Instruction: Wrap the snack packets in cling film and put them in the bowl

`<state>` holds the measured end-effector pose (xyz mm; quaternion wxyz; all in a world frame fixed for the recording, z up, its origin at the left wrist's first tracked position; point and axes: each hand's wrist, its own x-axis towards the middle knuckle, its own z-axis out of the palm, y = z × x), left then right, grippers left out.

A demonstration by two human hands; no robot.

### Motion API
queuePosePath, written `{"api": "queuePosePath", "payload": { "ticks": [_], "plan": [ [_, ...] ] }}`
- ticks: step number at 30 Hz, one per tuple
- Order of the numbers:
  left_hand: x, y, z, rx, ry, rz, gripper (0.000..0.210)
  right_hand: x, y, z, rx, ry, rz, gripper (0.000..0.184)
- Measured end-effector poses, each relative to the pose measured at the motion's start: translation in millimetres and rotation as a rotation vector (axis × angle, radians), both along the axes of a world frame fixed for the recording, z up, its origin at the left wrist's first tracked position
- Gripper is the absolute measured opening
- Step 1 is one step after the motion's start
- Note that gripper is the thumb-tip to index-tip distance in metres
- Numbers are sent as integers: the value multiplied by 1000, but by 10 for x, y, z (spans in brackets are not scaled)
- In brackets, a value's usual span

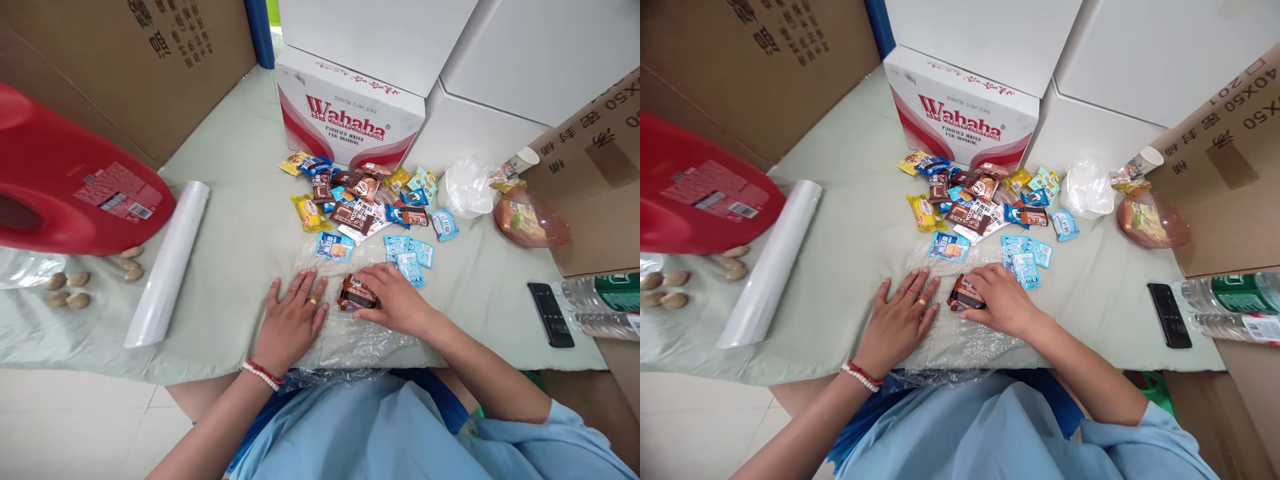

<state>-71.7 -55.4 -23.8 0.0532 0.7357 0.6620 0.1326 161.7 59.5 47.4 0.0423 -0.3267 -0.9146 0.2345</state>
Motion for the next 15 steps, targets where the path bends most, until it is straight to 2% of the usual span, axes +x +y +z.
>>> {"api": "queuePosePath", "payload": {
  "ticks": [3, 7, 12, 15],
  "plan": [
    [-2, -4, 6, -4, 42, -7, 53, -115, -74, -72, -28, -77, 18, 59],
    [-5, 0, 8, -8, 67, -13, 52, -56, -74, -118, -7, -21, 75, 54],
    [-3, 0, 7, -1, 65, -8, 52, 31, -104, -105, 46, -64, 19, 56],
    [-5, -6, 0, 4, 59, -11, 51, 65, -117, -131, 48, -67, 34, 54]
  ]
}}
